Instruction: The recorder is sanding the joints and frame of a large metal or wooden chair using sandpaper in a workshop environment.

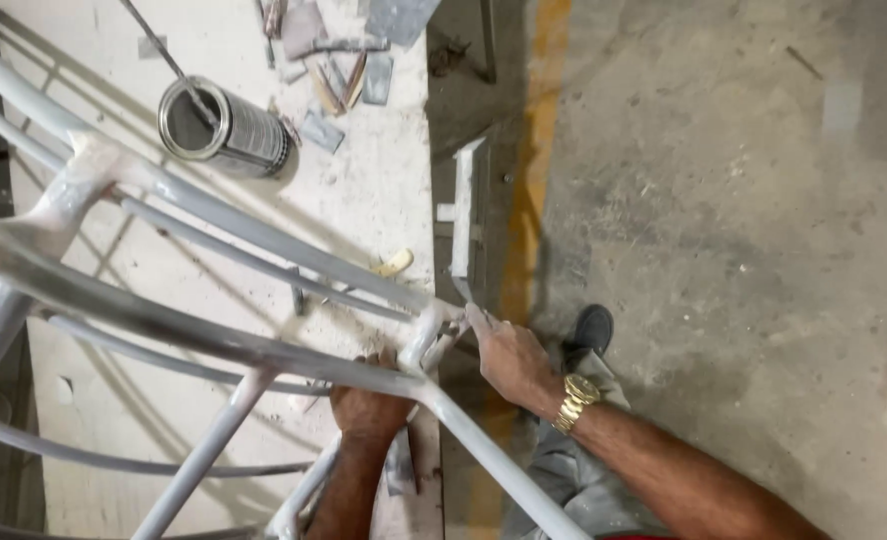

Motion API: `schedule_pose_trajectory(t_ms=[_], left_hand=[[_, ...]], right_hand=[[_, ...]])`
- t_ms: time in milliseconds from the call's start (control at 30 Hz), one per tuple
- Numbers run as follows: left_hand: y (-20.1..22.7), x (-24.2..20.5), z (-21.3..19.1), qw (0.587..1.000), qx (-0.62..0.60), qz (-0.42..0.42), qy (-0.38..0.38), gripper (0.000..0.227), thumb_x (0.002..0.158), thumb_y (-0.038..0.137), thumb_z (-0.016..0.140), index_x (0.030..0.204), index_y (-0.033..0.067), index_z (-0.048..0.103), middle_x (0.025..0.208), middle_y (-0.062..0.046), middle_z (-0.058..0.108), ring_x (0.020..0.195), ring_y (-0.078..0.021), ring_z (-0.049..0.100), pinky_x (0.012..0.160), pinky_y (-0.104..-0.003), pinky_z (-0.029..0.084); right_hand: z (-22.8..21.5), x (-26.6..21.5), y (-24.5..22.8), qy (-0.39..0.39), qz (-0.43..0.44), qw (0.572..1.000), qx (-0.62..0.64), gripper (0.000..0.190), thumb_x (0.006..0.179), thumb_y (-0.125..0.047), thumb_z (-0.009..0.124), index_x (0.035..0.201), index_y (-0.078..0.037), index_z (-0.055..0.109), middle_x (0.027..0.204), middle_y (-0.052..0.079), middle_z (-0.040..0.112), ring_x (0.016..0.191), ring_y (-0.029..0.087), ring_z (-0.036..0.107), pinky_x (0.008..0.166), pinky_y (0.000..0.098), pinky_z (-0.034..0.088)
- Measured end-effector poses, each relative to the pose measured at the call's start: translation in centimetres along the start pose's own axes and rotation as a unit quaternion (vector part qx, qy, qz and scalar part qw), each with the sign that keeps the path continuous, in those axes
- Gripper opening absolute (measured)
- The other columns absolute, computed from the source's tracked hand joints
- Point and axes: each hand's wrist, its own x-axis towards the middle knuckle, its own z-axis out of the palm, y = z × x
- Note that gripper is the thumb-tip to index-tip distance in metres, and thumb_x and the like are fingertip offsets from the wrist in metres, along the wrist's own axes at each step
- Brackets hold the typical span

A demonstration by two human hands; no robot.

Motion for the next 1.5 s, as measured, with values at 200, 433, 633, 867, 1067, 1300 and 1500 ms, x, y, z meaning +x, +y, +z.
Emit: schedule_pose_trajectory(t_ms=[200,433,633,867,1067,1300,1500], left_hand=[[0.5,2.0,-2.6,0.999,-0.005,-0.014,-0.029,0.032,0.088,0.041,0.069,0.097,0.0111,0.072,0.086,-0.009,0.074,0.084,-0.0255,0.073,0.080,-0.048,0.059],[1.3,0.1,-3.8,0.993,-0.012,-0.054,-0.108,0.038,0.092,0.042,0.065,0.113,0.0101,0.066,0.098,-0.010,0.073,0.095,-0.0257,0.072,0.088,-0.046,0.057],[1.0,-0.1,-2.1,0.998,-0.006,-0.050,-0.049,0.040,0.086,0.043,0.070,0.113,0.0132,0.067,0.100,-0.011,0.074,0.094,-0.0303,0.071,0.086,-0.051,0.055],[0.2,-0.8,-0.8,0.999,-0.015,-0.018,0.029,0.040,0.084,0.042,0.070,0.111,0.0116,0.068,0.088,-0.009,0.074,0.085,-0.0295,0.073,0.080,-0.049,0.058],[1.0,-0.4,-2.7,0.998,0.001,-0.045,-0.042,0.043,0.089,0.047,0.067,0.113,0.0122,0.066,0.090,-0.008,0.073,0.089,-0.0253,0.073,0.082,-0.048,0.058],[1.3,-0.4,-3.3,0.995,0.031,-0.049,-0.083,0.061,0.088,0.059,0.064,0.124,0.0108,0.062,0.097,-0.009,0.072,0.095,-0.0222,0.071,0.088,-0.049,0.057],[2.0,-0.4,-5.3,0.985,0.027,-0.068,-0.159,0.048,0.097,0.052,0.059,0.122,0.0114,0.062,0.098,-0.008,0.072,0.095,-0.0205,0.072,0.091,-0.044,0.057]], right_hand=[[-0.3,0.8,0.1,-0.043,0.031,0.998,-0.020,0.039,0.100,-0.001,0.041,0.138,0.000,0.051,0.081,0.023,0.071,0.068,0.032,0.070,0.059,0.0454,0.058],[1.4,0.3,-1.3,0.041,0.054,0.997,-0.037,0.042,0.103,-0.006,0.040,0.141,0.010,0.040,0.106,0.030,0.066,0.061,0.030,0.072,0.048,0.0401,0.061],[7.1,0.3,6.0,-0.013,0.078,0.991,-0.108,0.025,0.104,-0.012,0.047,0.105,-0.003,0.071,0.092,0.017,0.075,0.080,0.028,0.071,0.073,0.0432,0.059],[6.2,-2.1,9.1,0.014,0.113,0.893,0.435,0.034,0.095,-0.005,0.048,0.123,-0.003,0.067,0.099,0.009,0.069,0.077,0.019,0.067,0.068,0.0327,0.060],[4.1,-0.9,8.2,-0.039,0.177,0.673,0.717,0.037,0.104,-0.017,0.053,0.135,0.004,0.056,0.096,0.007,0.065,0.081,0.015,0.064,0.072,0.0313,0.058],[3.2,-0.5,7.0,-0.064,0.196,0.629,0.750,0.050,0.102,-0.016,0.055,0.148,0.004,0.047,0.106,0.009,0.063,0.085,0.015,0.063,0.074,0.0308,0.057],[6.6,0.6,4.8,0.067,0.179,0.640,0.744,0.048,0.104,-0.009,0.052,0.150,0.004,0.048,0.107,0.006,0.065,0.084,0.012,0.061,0.073,0.0273,0.054]])
